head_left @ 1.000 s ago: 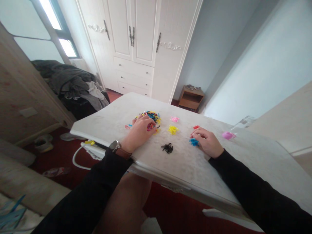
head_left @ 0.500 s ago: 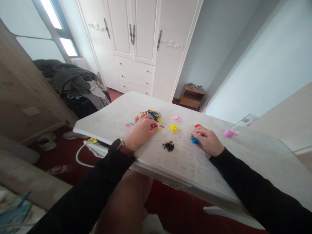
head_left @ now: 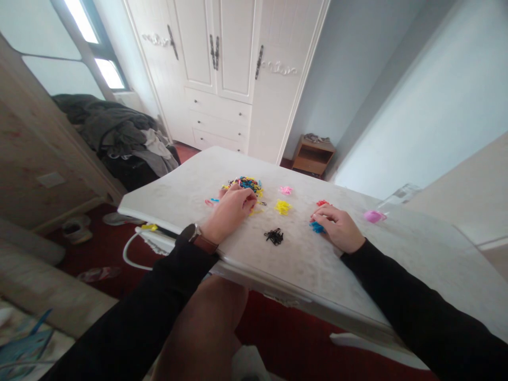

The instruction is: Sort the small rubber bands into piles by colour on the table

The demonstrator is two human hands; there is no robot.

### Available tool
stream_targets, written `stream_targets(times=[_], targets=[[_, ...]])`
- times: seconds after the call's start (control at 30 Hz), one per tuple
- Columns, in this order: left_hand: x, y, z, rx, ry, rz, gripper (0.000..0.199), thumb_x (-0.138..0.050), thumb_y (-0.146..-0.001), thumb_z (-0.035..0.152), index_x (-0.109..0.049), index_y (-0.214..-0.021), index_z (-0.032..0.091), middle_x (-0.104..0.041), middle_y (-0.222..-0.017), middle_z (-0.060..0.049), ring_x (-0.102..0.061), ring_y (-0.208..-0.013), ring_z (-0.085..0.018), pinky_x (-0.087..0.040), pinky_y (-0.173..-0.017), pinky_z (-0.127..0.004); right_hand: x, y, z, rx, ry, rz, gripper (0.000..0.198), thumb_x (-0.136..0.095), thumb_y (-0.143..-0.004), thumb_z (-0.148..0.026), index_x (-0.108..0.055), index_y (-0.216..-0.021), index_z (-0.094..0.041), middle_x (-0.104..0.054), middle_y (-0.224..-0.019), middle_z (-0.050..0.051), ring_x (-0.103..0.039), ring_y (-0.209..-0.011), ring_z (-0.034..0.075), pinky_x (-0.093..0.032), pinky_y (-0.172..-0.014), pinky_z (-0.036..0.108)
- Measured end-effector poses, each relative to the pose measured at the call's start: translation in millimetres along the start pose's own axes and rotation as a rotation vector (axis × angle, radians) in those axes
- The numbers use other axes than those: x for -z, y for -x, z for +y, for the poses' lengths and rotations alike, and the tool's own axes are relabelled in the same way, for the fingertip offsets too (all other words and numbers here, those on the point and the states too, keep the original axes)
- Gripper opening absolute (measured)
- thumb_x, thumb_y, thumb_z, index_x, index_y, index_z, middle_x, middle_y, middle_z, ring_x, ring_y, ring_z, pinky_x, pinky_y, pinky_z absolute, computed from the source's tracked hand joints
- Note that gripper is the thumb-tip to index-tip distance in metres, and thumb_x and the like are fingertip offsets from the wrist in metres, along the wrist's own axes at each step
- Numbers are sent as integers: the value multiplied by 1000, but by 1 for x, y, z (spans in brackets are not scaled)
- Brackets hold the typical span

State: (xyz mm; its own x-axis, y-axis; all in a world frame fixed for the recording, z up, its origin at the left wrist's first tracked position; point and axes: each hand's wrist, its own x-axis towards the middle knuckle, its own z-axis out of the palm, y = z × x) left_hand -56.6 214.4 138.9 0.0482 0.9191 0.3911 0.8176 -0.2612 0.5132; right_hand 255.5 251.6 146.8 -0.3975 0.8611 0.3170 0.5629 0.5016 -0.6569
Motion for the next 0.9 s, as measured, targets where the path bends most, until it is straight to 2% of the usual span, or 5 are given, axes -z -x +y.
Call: stream_targets(times=[0.33, 0.57, 0.8, 0.9], targets=[[0, -6, -3, -154, 16, -13, 15, -62, -90, 18, -77, -89, 19, -78, -91, -7, -68, -91, -24, -49, -90, -37, 0, 0, 0, 14, 0, 10, 29, -60, -88, -41, -74, -71, -21, -73, -83, 7, -66, -80, 21, -54, -72, 36], [-7, -27, 0, -223, 1, 16, 13, -68, -82, 10, -76, -87, 18, -78, -86, -4, -71, -85, -21, -51, -85, -31, 0, 0, 1, 20, -14, 10, 27, -61, -87, -39, -73, -71, -21, -73, -82, 7, -66, -79, 21, -53, -69, 34], [-15, -30, 5, -222, 47, -68, 12, -66, -81, 10, -75, -84, 18, -78, -87, -4, -71, -82, -19, -50, -79, -29, 1, 3, -5, 67, -20, 18, 28, -60, -88, -38, -72, -70, -22, -72, -81, 6, -66, -78, 20, -53, -72, 35], [-15, -26, 4, -273, 41, -84, 14, -64, -83, 8, -74, -84, 18, -77, -88, -3, -69, -81, -19, -49, -81, -29, 1, 4, -7, 86, -19, 24, 27, -59, -89, -37, -72, -70, -22, -73, -81, 6, -66, -79, 21, -53, -74, 36]])
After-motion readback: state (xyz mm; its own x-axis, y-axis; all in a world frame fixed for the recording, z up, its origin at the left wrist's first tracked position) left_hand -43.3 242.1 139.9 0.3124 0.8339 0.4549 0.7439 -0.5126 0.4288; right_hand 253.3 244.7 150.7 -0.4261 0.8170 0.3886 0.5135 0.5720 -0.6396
